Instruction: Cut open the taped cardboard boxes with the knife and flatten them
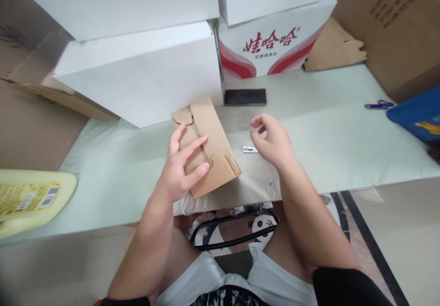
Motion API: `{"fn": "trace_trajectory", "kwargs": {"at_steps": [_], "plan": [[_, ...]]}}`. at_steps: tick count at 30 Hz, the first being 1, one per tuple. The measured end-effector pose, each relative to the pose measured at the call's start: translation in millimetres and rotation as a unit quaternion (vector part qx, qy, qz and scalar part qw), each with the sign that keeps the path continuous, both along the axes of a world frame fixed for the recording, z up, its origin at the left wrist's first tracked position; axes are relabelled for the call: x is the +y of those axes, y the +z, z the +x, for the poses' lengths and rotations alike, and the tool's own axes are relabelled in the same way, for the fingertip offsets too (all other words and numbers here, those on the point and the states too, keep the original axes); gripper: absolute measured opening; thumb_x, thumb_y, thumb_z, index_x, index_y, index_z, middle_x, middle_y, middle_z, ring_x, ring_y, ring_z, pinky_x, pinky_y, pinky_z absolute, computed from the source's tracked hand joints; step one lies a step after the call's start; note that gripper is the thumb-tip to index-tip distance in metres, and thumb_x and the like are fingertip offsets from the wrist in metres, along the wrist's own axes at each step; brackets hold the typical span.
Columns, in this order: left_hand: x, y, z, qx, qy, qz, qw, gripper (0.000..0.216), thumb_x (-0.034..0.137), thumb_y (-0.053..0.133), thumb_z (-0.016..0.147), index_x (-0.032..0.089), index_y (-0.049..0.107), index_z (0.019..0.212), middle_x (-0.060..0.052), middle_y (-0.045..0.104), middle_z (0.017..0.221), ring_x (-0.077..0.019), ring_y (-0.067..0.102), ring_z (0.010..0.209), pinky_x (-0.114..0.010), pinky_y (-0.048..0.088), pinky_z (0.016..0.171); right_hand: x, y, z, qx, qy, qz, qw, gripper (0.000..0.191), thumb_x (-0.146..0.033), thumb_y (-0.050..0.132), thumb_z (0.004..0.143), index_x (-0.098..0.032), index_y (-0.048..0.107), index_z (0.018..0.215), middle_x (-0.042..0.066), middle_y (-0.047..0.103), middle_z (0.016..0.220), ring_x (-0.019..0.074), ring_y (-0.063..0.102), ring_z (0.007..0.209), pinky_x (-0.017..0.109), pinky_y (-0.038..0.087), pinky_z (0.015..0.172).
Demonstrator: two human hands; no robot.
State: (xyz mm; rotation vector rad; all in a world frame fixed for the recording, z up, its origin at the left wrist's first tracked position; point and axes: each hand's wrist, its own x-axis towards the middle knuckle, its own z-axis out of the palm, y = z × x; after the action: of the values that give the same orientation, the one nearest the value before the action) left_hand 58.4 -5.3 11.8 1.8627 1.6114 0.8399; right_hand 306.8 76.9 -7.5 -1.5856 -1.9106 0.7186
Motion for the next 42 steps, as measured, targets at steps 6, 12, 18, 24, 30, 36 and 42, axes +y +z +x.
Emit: {"fn": "trace_trajectory", "kwargs": {"at_steps": [6,12,18,24,30,36,42], "plan": [[6.1,-2.8,-1.8,-0.015,0.016,0.018,1.000,0.059,0.050,0.072,0.086,0.028,0.066,0.140,-0.011,0.019,0.170,-0.0437,0.018,0.159,-0.066,0.024,0.126,8.0,-16.5,12.2,-0.247,0.091,-0.163,0.951,0.020,-0.021,0.073,0.074,-0.021,0.068,0.093,0.012,0.071,0.100,0.0292,0.066,0.095,0.035,0.044,0.070],[4.5,-4.7,-2.2,-0.003,0.013,0.030,0.999,0.058,0.050,0.068,0.088,0.028,0.064,0.142,-0.012,0.022,0.168,-0.0411,0.020,0.159,-0.064,0.022,0.127,4.8,-0.4,10.9,-0.201,0.002,-0.125,0.972,0.007,-0.029,0.062,0.084,-0.022,0.060,0.081,0.008,0.071,0.084,0.0233,0.063,0.074,0.035,0.042,0.064],[1.5,-6.0,-2.2,0.006,0.001,0.036,0.999,0.057,0.051,0.066,0.091,0.029,0.063,0.143,-0.012,0.023,0.166,-0.0412,0.020,0.159,-0.064,0.024,0.127,-9.1,34.1,7.6,0.340,-0.126,0.111,0.925,0.022,-0.031,0.077,0.076,-0.028,0.058,0.086,-0.004,0.057,0.068,0.0144,0.053,0.054,0.031,0.046,0.050],[-1.1,-3.4,4.9,0.017,-0.003,0.032,0.999,0.055,0.049,0.064,0.092,0.027,0.063,0.142,-0.013,0.023,0.164,-0.0408,0.022,0.158,-0.064,0.025,0.126,-29.2,45.1,-3.9,0.415,-0.086,0.211,0.881,0.036,-0.047,0.079,0.085,-0.028,0.052,0.072,-0.006,0.051,0.057,0.0141,0.054,0.045,0.031,0.046,0.042],[-17.0,4.4,24.0,0.048,0.014,0.033,0.998,0.054,0.045,0.062,0.094,0.026,0.060,0.144,-0.015,0.019,0.163,-0.0433,0.019,0.158,-0.066,0.025,0.125,-45.0,48.6,-13.0,0.269,0.014,0.144,0.952,0.036,-0.058,0.061,0.098,-0.024,0.074,0.101,0.002,0.075,0.077,0.0179,0.072,0.064,0.032,0.054,0.055],[-24.6,10.3,37.4,0.052,-0.023,0.018,0.998,0.055,0.043,0.062,0.092,0.024,0.058,0.144,-0.018,0.020,0.162,-0.0429,0.013,0.159,-0.067,0.019,0.126,-46.9,49.5,-22.8,0.156,0.041,0.112,0.981,0.033,-0.053,0.064,0.097,-0.025,0.074,0.109,0.002,0.077,0.082,0.0160,0.070,0.065,0.028,0.051,0.057],[-24.2,13.4,39.0,0.045,-0.036,-0.003,0.998,0.055,0.043,0.062,0.091,0.026,0.057,0.143,-0.017,0.022,0.162,-0.0413,0.011,0.160,-0.069,0.018,0.127,-42.4,50.9,-28.6,0.097,0.045,0.111,0.988,0.024,-0.040,0.067,0.092,-0.023,0.072,0.106,0.003,0.077,0.085,0.0158,0.067,0.063,0.028,0.049,0.055]]}}
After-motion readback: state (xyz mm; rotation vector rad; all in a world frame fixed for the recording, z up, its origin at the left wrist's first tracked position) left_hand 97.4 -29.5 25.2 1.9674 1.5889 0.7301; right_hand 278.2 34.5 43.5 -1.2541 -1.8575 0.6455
